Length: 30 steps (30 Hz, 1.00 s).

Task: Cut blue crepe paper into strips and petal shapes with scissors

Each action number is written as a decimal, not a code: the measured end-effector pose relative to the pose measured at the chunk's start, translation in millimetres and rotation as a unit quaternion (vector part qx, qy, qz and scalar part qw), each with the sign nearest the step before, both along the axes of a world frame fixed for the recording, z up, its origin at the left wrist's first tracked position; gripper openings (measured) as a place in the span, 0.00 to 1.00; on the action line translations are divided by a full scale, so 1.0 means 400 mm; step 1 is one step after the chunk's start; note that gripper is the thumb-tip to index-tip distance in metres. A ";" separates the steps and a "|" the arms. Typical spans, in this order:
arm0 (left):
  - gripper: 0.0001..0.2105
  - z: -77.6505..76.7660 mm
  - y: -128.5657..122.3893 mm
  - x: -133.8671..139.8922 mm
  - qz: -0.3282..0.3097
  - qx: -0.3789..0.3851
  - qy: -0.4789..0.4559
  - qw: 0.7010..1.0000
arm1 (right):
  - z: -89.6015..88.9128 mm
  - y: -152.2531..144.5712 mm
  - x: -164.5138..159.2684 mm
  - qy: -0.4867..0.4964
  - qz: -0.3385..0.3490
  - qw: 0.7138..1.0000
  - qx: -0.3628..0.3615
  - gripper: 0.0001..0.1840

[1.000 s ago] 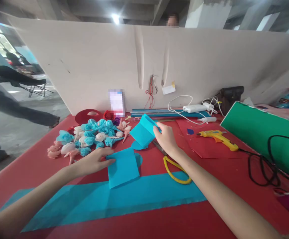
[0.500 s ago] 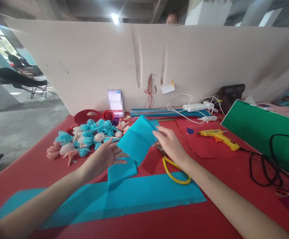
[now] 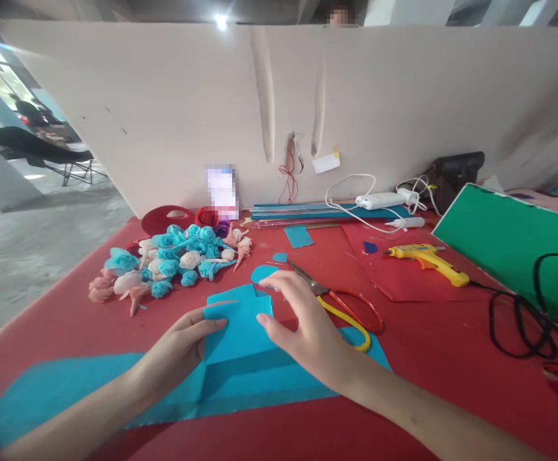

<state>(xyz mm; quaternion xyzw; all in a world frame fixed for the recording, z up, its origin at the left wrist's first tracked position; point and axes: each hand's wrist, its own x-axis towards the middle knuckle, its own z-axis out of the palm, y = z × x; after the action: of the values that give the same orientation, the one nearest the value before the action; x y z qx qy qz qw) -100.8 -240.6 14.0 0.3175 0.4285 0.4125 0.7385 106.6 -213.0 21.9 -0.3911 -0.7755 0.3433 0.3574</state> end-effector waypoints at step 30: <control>0.12 0.029 -0.029 -0.002 -0.181 0.363 0.369 0.836 | 0.029 0.011 0.012 -0.010 0.119 0.979 -0.167 0.10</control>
<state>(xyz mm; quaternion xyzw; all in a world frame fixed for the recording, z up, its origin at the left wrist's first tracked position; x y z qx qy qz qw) -101.7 -252.2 25.5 0.7635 0.4239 0.2493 0.4186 111.4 -208.7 33.7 -0.3533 -0.7521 0.5038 0.2359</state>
